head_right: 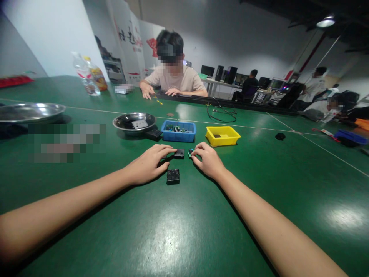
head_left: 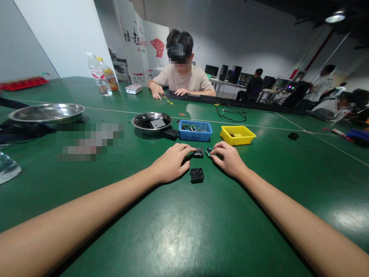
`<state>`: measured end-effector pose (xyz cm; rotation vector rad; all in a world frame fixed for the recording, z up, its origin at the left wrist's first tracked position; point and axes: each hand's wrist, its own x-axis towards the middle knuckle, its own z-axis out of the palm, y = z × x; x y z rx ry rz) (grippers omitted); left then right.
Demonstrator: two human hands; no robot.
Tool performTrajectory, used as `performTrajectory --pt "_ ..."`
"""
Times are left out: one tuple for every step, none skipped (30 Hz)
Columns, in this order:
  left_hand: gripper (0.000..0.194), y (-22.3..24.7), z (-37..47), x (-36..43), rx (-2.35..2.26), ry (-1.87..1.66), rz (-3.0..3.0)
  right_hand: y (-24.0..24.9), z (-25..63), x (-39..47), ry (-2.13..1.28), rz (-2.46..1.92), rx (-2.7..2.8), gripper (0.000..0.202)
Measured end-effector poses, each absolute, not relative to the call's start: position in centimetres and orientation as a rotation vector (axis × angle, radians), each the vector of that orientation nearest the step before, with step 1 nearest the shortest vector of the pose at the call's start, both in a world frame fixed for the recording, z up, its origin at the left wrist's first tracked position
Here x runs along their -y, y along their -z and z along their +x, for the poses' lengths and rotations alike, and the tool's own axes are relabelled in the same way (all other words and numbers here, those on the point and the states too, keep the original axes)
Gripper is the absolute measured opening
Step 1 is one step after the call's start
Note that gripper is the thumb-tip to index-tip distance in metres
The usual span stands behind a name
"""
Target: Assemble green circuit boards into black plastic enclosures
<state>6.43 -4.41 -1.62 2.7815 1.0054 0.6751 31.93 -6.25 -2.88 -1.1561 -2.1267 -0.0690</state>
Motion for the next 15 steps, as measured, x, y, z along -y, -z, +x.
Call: performTrajectory --pt "0.046 1.61 6.44 4.41 -1.004 -0.68 2.777 2.82 31.91 6.3 0.063 -1.16 2.125 0.011" --pt "0.046 1.6 6.44 4.42 -1.003 -0.681 2.774 2.76 31.88 6.35 0.059 -1.163 2.123 0.011" --pt "0.045 1.58 6.44 4.44 -1.003 -0.678 2.771 2.71 31.84 6.39 0.054 -1.165 2.12 0.011" --pt "0.045 1.56 6.44 4.46 -1.005 -0.673 2.77 2.66 31.81 6.43 0.05 -1.167 2.116 0.011" --pt "0.045 1.53 6.45 4.49 -1.01 -0.666 2.769 2.61 31.79 6.47 0.047 -1.17 2.113 0.012" --pt "0.044 1.49 6.45 4.53 -1.02 -0.663 2.768 2.57 31.77 6.49 0.045 -1.173 2.109 0.012" --pt "0.044 1.45 6.46 4.58 -1.037 -0.663 2.766 2.54 31.75 6.51 0.045 -1.176 2.105 0.012" --pt "0.043 1.42 6.48 4.62 -1.062 -0.666 2.761 2.51 31.74 6.51 0.045 -1.178 2.102 0.012" --pt "0.043 1.4 6.49 4.66 -1.094 -0.668 2.754 2.5 31.74 6.51 0.045 -1.181 2.1 0.012" --pt "0.043 1.38 6.5 4.68 -1.128 -0.666 2.747 2.49 31.75 6.5 0.044 -1.182 2.1 0.012" --pt "0.043 1.38 6.51 4.7 -1.159 -0.66 2.742 2.5 31.76 6.48 0.043 -1.184 2.102 0.012" --pt "0.043 1.39 6.51 4.7 -1.183 -0.651 2.739 2.53 31.77 6.46 0.042 -1.185 2.106 0.013" --pt "0.043 1.4 6.51 4.68 -1.198 -0.643 2.739 2.55 31.79 6.44 0.042 -1.185 2.112 0.013" --pt "0.043 1.43 6.5 4.66 -1.207 -0.636 2.741 2.59 31.81 6.41 0.044 -1.185 2.12 0.013" --pt "0.043 1.46 6.49 4.62 -1.213 -0.633 2.744 2.62 31.83 6.39 0.046 -1.183 2.128 0.013"
